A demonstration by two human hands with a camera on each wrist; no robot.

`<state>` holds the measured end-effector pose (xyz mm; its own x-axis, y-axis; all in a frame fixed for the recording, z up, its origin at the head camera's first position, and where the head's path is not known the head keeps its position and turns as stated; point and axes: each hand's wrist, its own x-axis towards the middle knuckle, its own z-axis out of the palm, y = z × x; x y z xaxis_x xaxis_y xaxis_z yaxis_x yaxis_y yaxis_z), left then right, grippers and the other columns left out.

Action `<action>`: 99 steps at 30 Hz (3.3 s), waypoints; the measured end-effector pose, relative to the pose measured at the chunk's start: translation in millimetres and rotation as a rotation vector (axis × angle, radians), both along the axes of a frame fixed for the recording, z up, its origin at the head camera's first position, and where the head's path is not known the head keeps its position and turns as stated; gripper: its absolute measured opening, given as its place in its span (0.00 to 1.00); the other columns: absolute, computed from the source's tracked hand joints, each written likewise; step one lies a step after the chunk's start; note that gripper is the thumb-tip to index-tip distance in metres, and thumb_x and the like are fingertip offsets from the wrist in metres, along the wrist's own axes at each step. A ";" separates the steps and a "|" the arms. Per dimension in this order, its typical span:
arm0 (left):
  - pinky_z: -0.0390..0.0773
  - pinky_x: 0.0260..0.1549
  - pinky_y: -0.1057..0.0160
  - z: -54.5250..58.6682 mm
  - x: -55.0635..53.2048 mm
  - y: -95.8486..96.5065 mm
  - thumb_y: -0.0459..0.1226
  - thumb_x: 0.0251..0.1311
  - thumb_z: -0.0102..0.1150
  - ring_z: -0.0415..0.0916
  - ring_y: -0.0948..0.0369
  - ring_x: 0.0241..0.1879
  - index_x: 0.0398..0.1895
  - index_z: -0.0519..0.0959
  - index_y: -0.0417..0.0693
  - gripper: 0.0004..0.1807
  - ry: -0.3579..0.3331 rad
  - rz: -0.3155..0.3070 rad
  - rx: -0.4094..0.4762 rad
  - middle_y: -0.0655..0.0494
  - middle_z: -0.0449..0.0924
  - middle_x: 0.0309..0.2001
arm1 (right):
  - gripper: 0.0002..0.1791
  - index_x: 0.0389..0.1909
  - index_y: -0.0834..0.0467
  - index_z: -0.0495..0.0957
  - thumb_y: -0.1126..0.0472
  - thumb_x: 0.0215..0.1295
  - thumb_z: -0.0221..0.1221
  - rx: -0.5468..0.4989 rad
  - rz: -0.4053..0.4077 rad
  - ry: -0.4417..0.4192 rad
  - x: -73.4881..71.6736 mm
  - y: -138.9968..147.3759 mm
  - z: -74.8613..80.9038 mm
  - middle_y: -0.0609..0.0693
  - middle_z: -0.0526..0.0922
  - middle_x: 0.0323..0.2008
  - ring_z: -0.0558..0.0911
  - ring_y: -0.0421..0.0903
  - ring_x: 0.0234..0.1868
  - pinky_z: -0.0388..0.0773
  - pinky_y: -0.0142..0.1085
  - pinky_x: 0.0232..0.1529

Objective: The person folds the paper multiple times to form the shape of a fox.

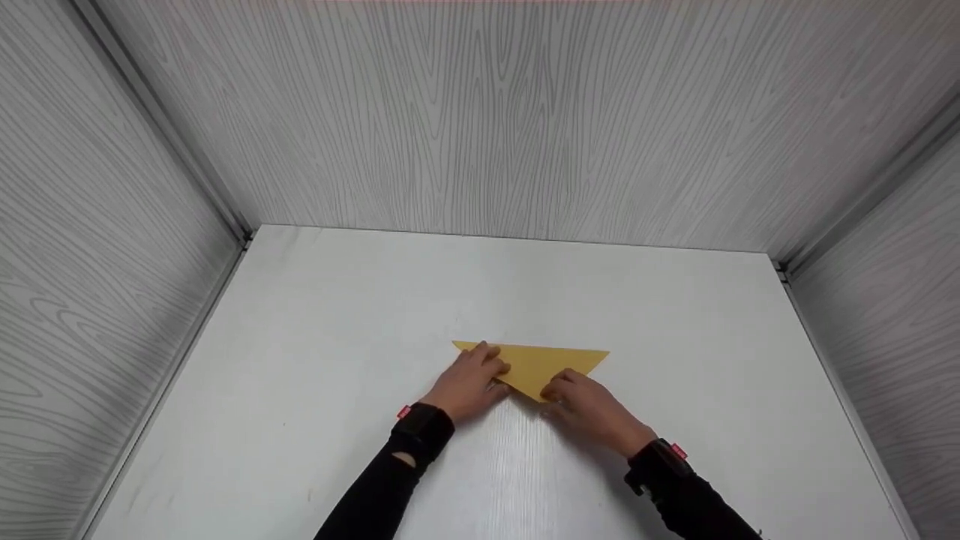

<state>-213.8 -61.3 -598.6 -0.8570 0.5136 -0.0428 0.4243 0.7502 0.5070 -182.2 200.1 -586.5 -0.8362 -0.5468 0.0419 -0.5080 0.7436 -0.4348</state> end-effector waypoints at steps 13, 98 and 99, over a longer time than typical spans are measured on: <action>0.66 0.77 0.49 -1.5 11.3 0.1 0.51 0.72 0.61 0.66 0.47 0.77 0.68 0.79 0.52 0.26 0.037 -0.005 -0.068 0.48 0.68 0.77 | 0.04 0.39 0.56 0.89 0.60 0.68 0.69 -0.141 -0.104 0.119 -0.2 -2.3 -2.8 0.48 0.88 0.36 0.86 0.43 0.38 0.84 0.37 0.41; 0.60 0.80 0.40 -0.4 37.2 -0.5 0.56 0.74 0.58 0.56 0.44 0.83 0.75 0.73 0.62 0.29 0.012 -0.034 -0.109 0.45 0.66 0.79 | 0.02 0.38 0.60 0.83 0.65 0.70 0.67 -0.139 -0.389 -0.105 -23.7 -33.6 -10.5 0.53 0.87 0.35 0.82 0.47 0.37 0.80 0.43 0.42; 0.60 0.80 0.40 0.1 37.5 -0.3 0.55 0.74 0.58 0.56 0.44 0.83 0.75 0.73 0.62 0.29 0.010 -0.032 -0.107 0.45 0.66 0.79 | 0.02 0.37 0.60 0.83 0.65 0.69 0.67 -0.139 -0.387 -0.102 -23.9 -33.6 -10.5 0.53 0.87 0.34 0.82 0.46 0.36 0.80 0.43 0.41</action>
<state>-176.3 -61.7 -598.4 -0.8406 0.5340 -0.0903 0.4541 0.7858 0.4200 -206.1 166.6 -597.0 -0.9824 -0.1867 -0.0004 -0.1521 0.8017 -0.5781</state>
